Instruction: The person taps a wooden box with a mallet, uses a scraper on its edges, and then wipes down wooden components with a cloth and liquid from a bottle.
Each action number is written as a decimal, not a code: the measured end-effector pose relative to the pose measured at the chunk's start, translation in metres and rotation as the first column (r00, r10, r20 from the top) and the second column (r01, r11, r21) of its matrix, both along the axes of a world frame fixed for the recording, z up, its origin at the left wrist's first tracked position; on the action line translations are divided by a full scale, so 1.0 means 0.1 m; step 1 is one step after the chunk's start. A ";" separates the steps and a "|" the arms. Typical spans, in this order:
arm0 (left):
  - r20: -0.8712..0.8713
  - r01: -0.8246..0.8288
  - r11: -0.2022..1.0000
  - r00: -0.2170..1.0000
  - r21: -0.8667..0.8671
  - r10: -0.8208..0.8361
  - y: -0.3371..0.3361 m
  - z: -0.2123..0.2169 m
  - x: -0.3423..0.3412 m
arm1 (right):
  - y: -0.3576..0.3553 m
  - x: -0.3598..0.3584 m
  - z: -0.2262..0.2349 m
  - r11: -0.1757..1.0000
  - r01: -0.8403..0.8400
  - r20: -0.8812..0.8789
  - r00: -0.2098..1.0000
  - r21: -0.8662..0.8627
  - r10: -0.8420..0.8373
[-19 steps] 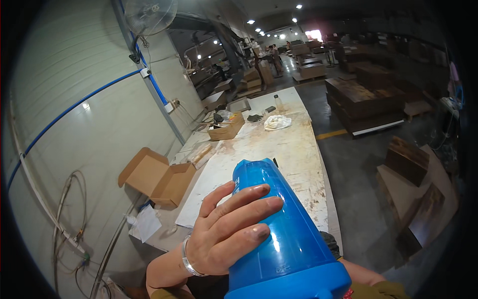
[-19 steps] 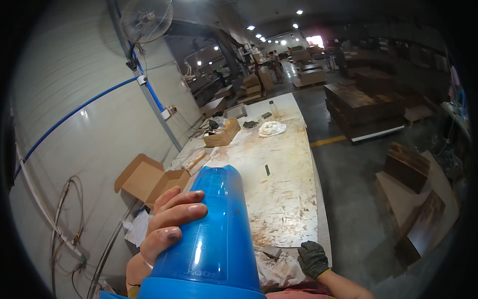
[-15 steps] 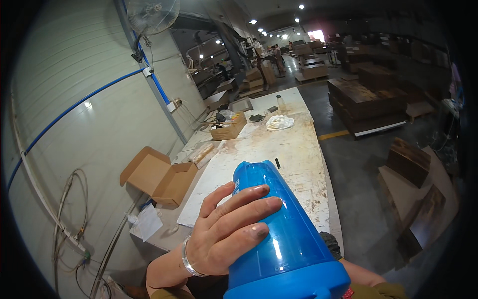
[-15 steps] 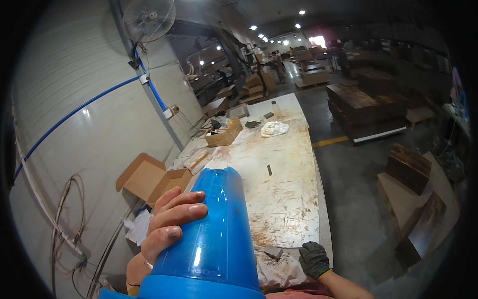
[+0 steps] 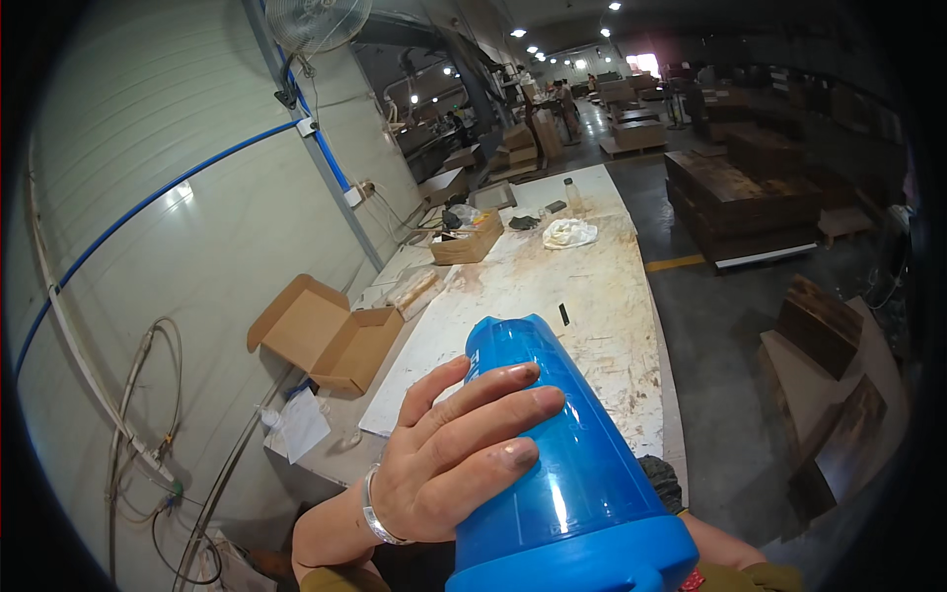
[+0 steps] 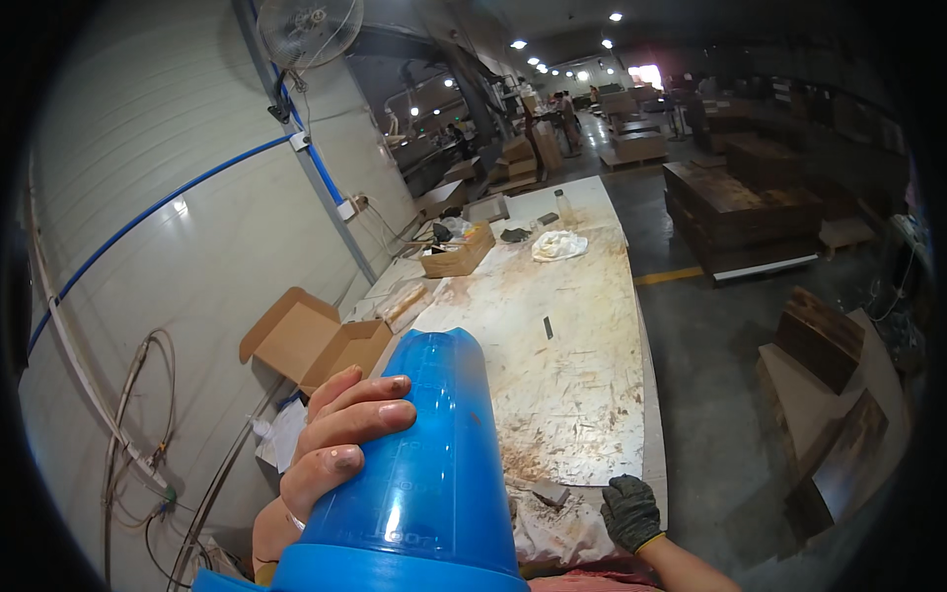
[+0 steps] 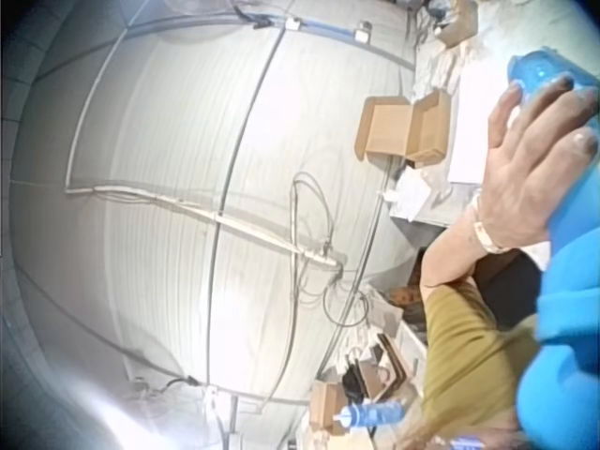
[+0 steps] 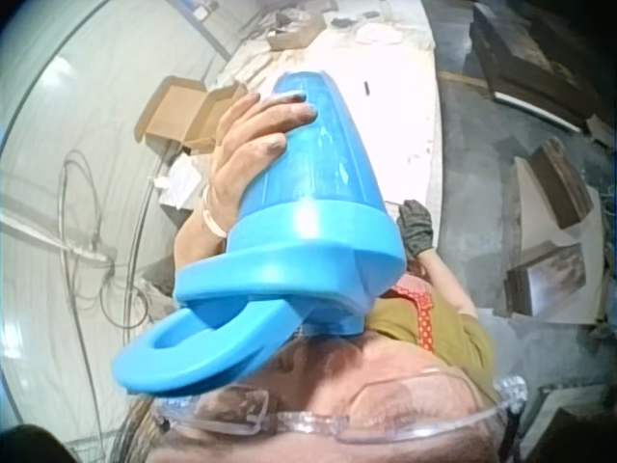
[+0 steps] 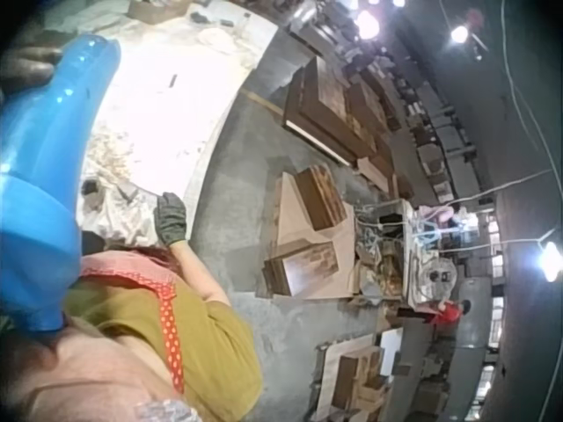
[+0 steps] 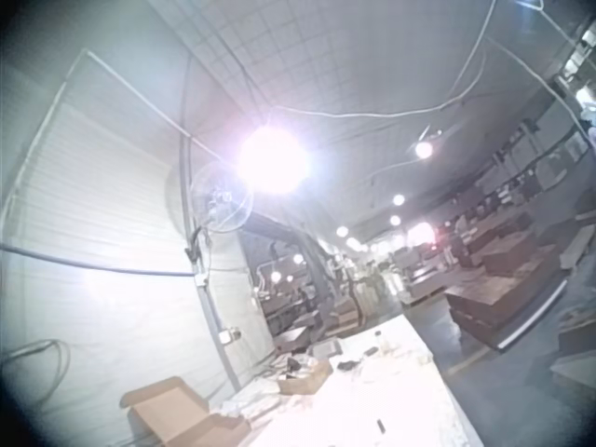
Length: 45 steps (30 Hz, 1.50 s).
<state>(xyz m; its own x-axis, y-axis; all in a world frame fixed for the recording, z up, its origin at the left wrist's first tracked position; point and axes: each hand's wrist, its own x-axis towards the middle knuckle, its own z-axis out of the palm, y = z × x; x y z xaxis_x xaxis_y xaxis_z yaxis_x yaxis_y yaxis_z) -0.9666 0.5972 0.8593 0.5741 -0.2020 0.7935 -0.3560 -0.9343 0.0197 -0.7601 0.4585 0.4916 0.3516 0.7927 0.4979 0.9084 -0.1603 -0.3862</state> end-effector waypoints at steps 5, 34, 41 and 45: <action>-0.012 -0.028 0.999 1.000 0.025 0.028 -0.01 0.02 -0.04 | 0.00 -0.01 -0.01 1.000 -0.004 -0.010 1.000 -0.003 0.004; 0.013 -0.081 0.996 0.997 0.047 0.080 -0.04 0.05 -0.16 | 0.01 -0.01 -0.08 0.999 -0.001 -0.008 1.000 0.036 0.002; 0.017 -0.091 0.994 0.996 0.053 0.090 -0.02 0.05 -0.18 | 0.01 -0.01 -0.11 1.000 0.008 -0.004 1.000 0.027 -0.008; 0.014 -0.096 0.994 0.995 0.043 0.096 -0.02 0.05 -0.19 | 0.01 -0.02 -0.09 1.000 0.009 0.005 1.000 0.026 -0.009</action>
<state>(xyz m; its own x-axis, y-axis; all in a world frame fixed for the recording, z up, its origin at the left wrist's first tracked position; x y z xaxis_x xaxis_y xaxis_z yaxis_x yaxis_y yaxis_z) -0.9857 0.5952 0.8639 0.5830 -0.1814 0.7920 -0.2647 -0.9640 -0.0259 -0.7618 0.4597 0.4829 0.3564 0.7765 0.5196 0.9087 -0.1587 -0.3861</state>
